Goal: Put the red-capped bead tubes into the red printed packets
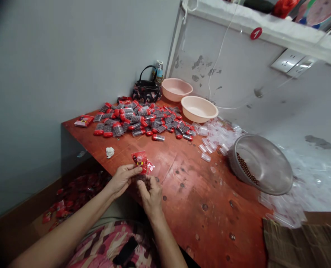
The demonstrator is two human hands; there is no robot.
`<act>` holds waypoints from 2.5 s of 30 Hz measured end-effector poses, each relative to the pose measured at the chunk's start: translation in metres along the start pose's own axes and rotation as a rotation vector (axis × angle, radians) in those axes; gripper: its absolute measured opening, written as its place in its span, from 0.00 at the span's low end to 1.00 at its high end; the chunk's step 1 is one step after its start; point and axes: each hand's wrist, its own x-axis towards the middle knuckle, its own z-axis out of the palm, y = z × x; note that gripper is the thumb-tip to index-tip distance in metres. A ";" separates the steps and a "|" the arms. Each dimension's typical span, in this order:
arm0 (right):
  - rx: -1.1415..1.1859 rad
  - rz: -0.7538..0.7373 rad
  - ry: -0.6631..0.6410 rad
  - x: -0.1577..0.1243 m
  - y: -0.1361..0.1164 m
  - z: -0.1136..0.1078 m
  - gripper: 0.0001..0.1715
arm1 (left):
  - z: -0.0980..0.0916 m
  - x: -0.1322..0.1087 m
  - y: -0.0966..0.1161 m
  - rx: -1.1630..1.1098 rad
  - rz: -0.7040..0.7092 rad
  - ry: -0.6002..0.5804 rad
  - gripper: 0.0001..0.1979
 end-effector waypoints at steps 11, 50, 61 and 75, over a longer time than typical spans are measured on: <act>0.096 0.047 0.073 0.004 0.002 0.004 0.11 | 0.004 0.001 -0.002 0.036 -0.024 0.003 0.08; 0.259 0.105 0.062 0.002 0.005 0.003 0.11 | 0.015 -0.012 -0.004 -0.021 0.016 0.024 0.10; -0.119 -0.072 0.143 -0.006 -0.001 0.001 0.10 | 0.013 -0.006 -0.008 -0.119 0.017 0.061 0.08; 0.327 0.087 0.165 0.001 0.003 0.005 0.12 | 0.013 -0.017 -0.005 0.031 -0.097 -0.124 0.12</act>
